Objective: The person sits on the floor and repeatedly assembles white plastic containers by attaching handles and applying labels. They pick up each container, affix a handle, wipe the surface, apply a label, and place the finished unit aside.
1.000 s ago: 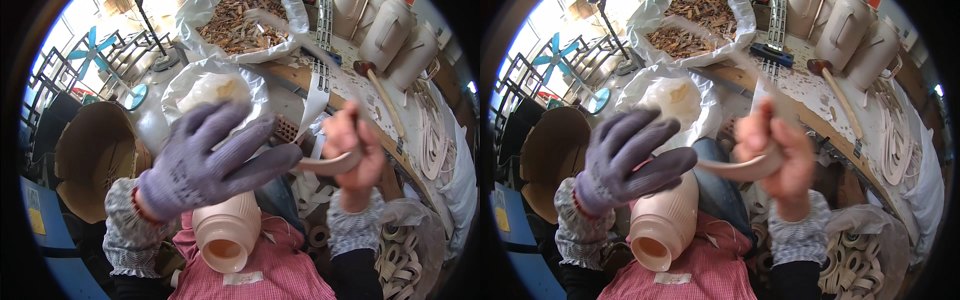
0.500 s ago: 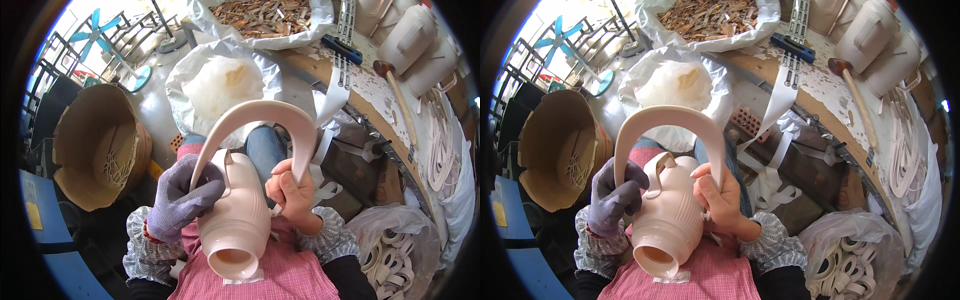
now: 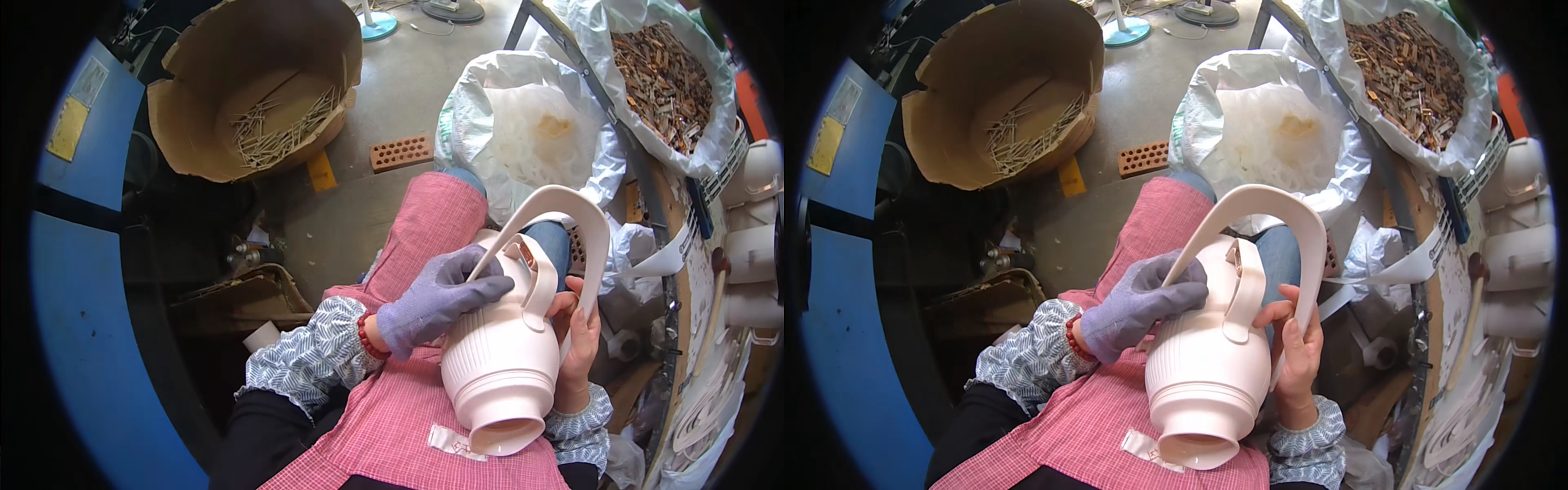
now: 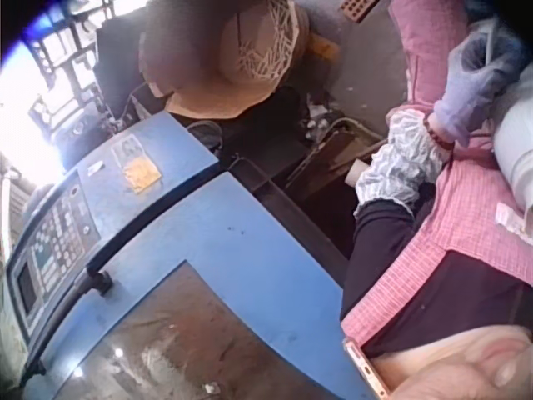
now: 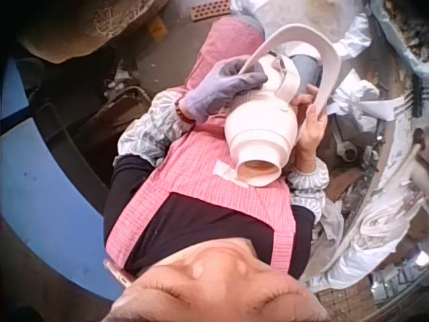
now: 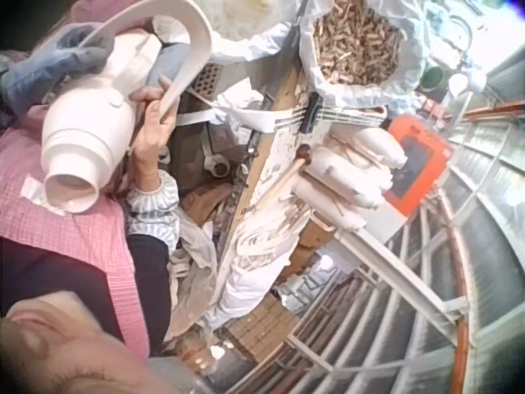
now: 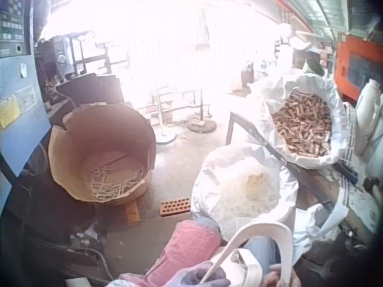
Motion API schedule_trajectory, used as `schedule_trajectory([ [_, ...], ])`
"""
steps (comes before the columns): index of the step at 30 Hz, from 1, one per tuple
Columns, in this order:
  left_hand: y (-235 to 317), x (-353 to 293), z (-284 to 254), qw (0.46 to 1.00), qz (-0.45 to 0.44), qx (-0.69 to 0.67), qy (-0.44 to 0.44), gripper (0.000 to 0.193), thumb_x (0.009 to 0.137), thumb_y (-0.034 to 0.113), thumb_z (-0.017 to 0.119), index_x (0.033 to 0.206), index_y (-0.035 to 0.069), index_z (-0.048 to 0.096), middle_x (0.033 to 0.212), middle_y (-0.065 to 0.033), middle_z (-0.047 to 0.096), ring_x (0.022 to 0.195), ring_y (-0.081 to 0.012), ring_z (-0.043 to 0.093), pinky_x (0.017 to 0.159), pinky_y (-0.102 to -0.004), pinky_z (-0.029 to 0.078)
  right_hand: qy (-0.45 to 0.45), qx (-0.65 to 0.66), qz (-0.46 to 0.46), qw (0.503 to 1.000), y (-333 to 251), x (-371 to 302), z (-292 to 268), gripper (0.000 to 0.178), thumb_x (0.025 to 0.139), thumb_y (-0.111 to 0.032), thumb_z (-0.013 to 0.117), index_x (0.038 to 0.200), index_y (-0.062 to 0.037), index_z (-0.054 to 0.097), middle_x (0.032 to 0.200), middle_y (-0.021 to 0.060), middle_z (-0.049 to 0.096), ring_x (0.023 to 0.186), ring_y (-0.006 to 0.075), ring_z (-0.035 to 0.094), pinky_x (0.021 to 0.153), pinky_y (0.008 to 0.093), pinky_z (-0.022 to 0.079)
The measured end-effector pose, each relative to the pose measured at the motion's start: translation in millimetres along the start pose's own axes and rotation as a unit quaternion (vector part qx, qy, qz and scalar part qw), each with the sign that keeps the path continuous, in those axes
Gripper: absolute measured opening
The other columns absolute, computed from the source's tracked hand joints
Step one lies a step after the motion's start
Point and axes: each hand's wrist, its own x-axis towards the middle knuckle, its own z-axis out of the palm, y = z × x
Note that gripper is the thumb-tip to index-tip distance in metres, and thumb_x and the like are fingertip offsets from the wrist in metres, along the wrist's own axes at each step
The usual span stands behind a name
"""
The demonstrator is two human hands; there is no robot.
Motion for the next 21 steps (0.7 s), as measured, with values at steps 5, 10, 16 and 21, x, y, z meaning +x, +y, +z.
schedule_trajectory([
  [5, 11, -3, 3, 1.000, -0.005, 0.028, -0.004, 0.023, 0.092, 0.027, 0.062, 0.099, 0.006, 0.061, 0.084, 0.0023, 0.057, 0.074, -0.0044, 0.050, 0.066, -0.0202, 0.042, 0.012, 0.025, 0.004, 1.000, 0, 0, 1, 0.040, 0.100, -0.025, 0.047, 0.128, 0.0025, 0.044, 0.089, 0.0106, 0.059, 0.083, 0.0161, 0.056, 0.081, 0.0290, 0.044],
  [10, 5, -1, 18, 0.995, 0.065, 0.002, 0.081, 0.021, 0.090, 0.022, 0.059, 0.100, 0.004, 0.060, 0.086, 0.0000, 0.057, 0.078, -0.0091, 0.052, 0.071, -0.0238, 0.043, 0.071, -0.027, -0.046, 0.996, 7, 0, 12, 0.034, 0.101, -0.030, 0.045, 0.114, 0.0011, 0.053, 0.083, 0.0066, 0.058, 0.078, 0.0125, 0.053, 0.075, 0.0266, 0.043],
  [16, 10, 3, -25, 0.921, 0.281, 0.241, 0.120, 0.013, 0.092, 0.016, 0.056, 0.096, 0.005, 0.061, 0.086, -0.0060, 0.057, 0.081, -0.0165, 0.056, 0.074, -0.0317, 0.047, -0.026, -0.063, -0.130, 0.989, -14, 30, 16, 0.046, 0.102, -0.040, 0.040, 0.119, 0.0005, 0.052, 0.096, 0.0094, 0.059, 0.087, 0.0180, 0.056, 0.082, 0.0300, 0.045],
  [21, 67, 18, -16, 0.891, 0.451, -0.017, 0.053, 0.022, 0.097, 0.017, 0.050, 0.076, 0.011, 0.045, 0.088, -0.0041, 0.052, 0.078, -0.0194, 0.058, 0.073, -0.0340, 0.051, -0.150, -0.263, -0.291, 0.907, -37, 110, 20, 0.045, 0.095, -0.015, 0.060, 0.136, -0.0036, 0.047, 0.121, 0.0076, 0.058, 0.101, 0.0193, 0.061, 0.091, 0.0329, 0.047],
])
